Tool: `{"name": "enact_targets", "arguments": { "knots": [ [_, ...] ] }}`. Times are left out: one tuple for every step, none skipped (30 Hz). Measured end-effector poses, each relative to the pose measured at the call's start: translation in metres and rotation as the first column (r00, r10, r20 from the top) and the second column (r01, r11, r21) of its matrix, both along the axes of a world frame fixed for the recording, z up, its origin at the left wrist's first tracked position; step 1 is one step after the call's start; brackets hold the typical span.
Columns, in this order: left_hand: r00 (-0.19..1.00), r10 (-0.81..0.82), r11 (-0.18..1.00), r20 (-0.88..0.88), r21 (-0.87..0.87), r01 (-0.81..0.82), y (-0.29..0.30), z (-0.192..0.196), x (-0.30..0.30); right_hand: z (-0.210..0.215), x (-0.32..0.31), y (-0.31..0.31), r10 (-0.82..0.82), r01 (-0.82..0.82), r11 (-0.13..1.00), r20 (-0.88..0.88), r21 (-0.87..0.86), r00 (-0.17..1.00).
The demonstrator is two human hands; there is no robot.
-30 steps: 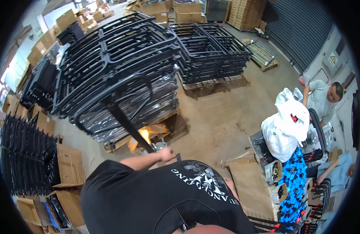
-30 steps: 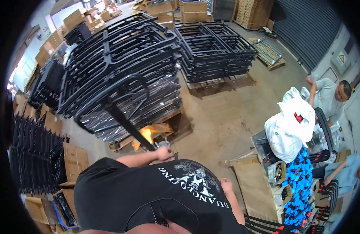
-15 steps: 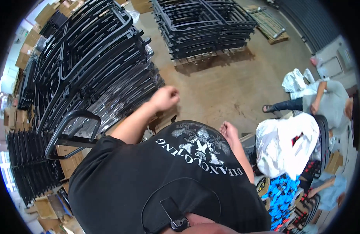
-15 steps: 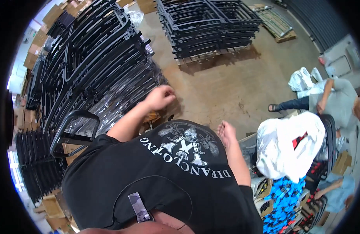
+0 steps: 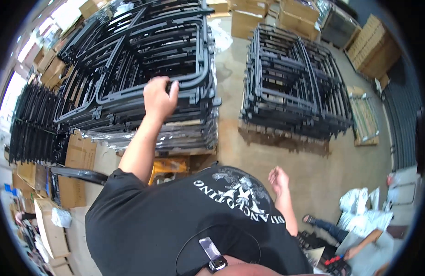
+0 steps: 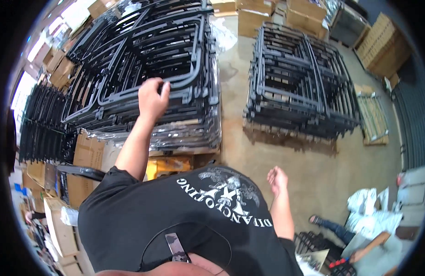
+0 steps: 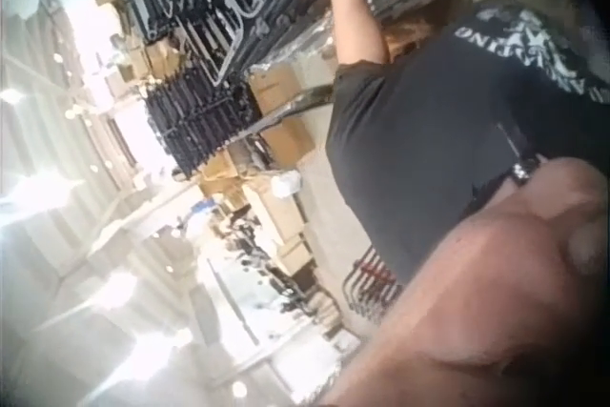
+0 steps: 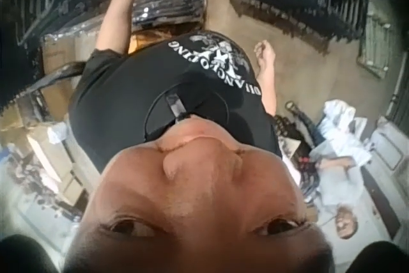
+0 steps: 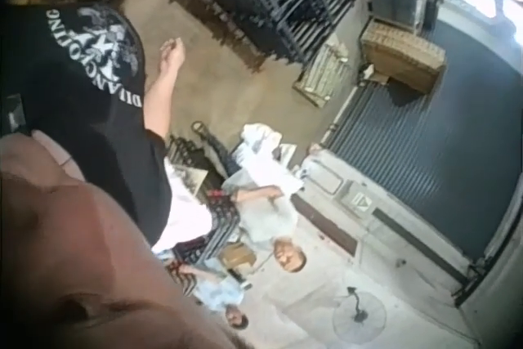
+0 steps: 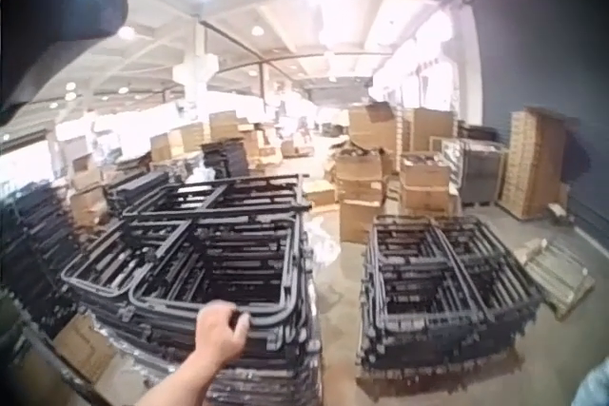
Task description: Assembling black metal frame components by attaching plastic caps and securing them with a tool.
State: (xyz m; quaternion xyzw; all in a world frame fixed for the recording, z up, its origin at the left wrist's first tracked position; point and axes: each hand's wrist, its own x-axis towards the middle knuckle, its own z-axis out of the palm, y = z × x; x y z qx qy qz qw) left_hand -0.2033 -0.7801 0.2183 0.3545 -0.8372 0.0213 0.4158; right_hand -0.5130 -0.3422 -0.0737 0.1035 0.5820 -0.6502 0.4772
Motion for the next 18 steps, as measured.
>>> {"name": "enact_targets", "arguments": {
  "knots": [
    [0.984,0.066,0.994,0.167,-0.097,-0.050,-0.008,-0.009,-0.007,-0.016,-0.012,-0.007,0.008,-0.011,0.999,0.060,0.050,0.998],
    [0.998,0.057,0.969,0.007,-0.242,-0.054,-0.005,-0.009,-0.019,-0.028,-0.023,-0.011,0.020,-0.033,0.994,0.121,0.108,0.992],
    [0.998,0.062,0.976,0.022,-0.209,-0.056,-0.006,-0.009,-0.021,-0.032,-0.031,-0.019,-0.014,-0.003,0.993,0.147,0.116,0.989],
    [0.996,0.075,0.981,0.037,-0.181,-0.068,-0.009,-0.007,-0.021,-0.031,-0.041,-0.037,-0.037,0.017,0.993,0.174,0.118,0.984],
    [0.996,0.084,0.974,0.021,-0.213,-0.078,-0.014,-0.007,-0.021,-0.025,-0.053,-0.055,-0.004,-0.025,0.990,0.204,0.140,0.979],
    [0.998,0.068,0.969,-0.002,-0.240,-0.067,-0.019,-0.013,-0.022,-0.012,-0.064,-0.070,0.002,-0.041,0.985,0.223,0.169,0.975],
    [0.998,0.058,0.973,-0.038,-0.222,-0.065,-0.025,-0.016,-0.024,0.003,-0.084,-0.094,0.026,-0.058,0.985,0.192,0.164,0.981],
    [0.996,0.076,0.972,-0.044,-0.220,-0.084,-0.026,-0.015,-0.023,0.018,-0.101,-0.121,0.067,-0.100,0.974,0.167,0.203,0.984],
    [0.995,0.078,0.968,-0.061,-0.232,-0.090,-0.029,-0.018,-0.025,0.028,-0.119,-0.150,0.096,-0.129,0.962,0.144,0.240,0.985],
    [0.994,0.082,0.964,-0.077,-0.247,-0.099,-0.033,-0.021,-0.027,0.040,-0.140,-0.184,0.122,-0.148,0.968,0.139,0.201,0.983],
    [0.992,0.095,0.960,-0.083,-0.255,-0.113,-0.031,-0.020,-0.028,0.049,-0.163,-0.219,0.189,-0.201,0.968,0.091,0.151,0.978],
    [0.990,0.109,0.955,-0.084,-0.267,-0.128,-0.031,-0.017,-0.029,0.057,-0.186,-0.260,0.256,-0.259,0.961,0.045,0.098,0.966],
    [0.989,0.118,0.953,-0.092,-0.270,-0.139,-0.029,-0.017,-0.030,0.070,-0.210,-0.305,0.341,-0.339,0.940,-0.059,0.035,0.938],
    [0.987,0.129,0.950,-0.100,-0.272,-0.152,-0.028,-0.018,-0.030,0.083,-0.225,-0.347,0.404,-0.412,0.911,-0.157,-0.020,0.901],
    [0.982,0.143,0.951,-0.123,-0.257,-0.171,-0.024,-0.023,-0.027,0.098,-0.232,-0.396,0.383,-0.389,0.921,-0.156,-0.009,0.911],
    [0.975,0.163,0.948,-0.153,-0.249,-0.197,-0.023,-0.026,-0.030,0.116,-0.244,-0.452,0.366,-0.372,0.928,-0.166,-0.003,0.916],
    [0.970,0.170,0.943,-0.174,-0.256,-0.212,-0.026,-0.028,-0.035,0.126,-0.259,-0.507,0.450,-0.471,0.882,-0.274,-0.012,0.850],
    [0.964,0.186,0.938,-0.190,-0.258,-0.232,-0.026,-0.028,-0.039,0.134,-0.273,-0.559,0.524,-0.568,0.823,-0.377,-0.007,0.764]
  ]
}}
